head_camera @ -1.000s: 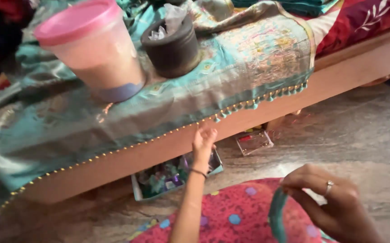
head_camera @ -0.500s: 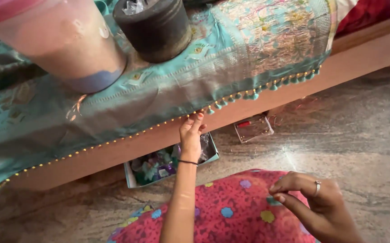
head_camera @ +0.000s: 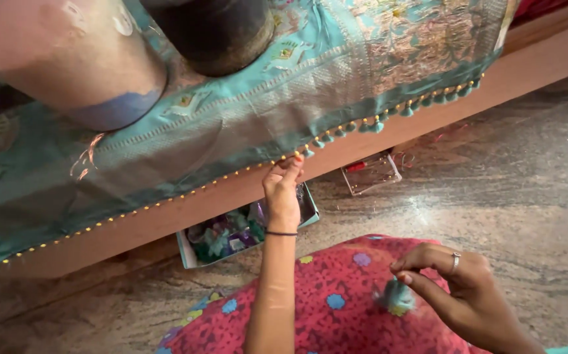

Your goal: Embellish the edge of a saree by attaching decorative tassels.

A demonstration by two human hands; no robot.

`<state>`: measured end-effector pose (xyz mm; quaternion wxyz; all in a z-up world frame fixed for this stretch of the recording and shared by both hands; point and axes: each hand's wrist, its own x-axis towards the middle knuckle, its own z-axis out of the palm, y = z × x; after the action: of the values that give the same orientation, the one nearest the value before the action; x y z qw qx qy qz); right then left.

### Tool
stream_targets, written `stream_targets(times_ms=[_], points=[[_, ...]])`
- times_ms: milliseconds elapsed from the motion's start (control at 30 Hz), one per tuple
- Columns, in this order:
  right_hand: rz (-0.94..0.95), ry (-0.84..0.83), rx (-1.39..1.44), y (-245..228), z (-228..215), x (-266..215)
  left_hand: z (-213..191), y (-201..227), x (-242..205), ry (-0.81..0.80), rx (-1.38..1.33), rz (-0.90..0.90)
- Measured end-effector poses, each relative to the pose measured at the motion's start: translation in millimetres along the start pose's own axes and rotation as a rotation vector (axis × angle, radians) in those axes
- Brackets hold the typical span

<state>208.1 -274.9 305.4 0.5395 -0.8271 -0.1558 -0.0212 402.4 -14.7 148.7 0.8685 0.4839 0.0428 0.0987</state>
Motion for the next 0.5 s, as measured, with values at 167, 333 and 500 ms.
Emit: stream_targets(times_ms=[167, 333, 500], points=[[0.025, 0.033, -0.046, -3.6, 15.6, 35.7, 24.2, 34.4, -34.2, -0.011, -0.056, -0.015], [0.130, 0.084, 0.238, 0.4, 53.9, 85.3, 26.4, 45.4, -67.2, -0.047, 0.030, 0.020], [0.028, 0.096, 0.261, 5.0, 85.2, 119.5, 36.6, 82.5, -94.1, -0.031, 0.114, 0.067]])
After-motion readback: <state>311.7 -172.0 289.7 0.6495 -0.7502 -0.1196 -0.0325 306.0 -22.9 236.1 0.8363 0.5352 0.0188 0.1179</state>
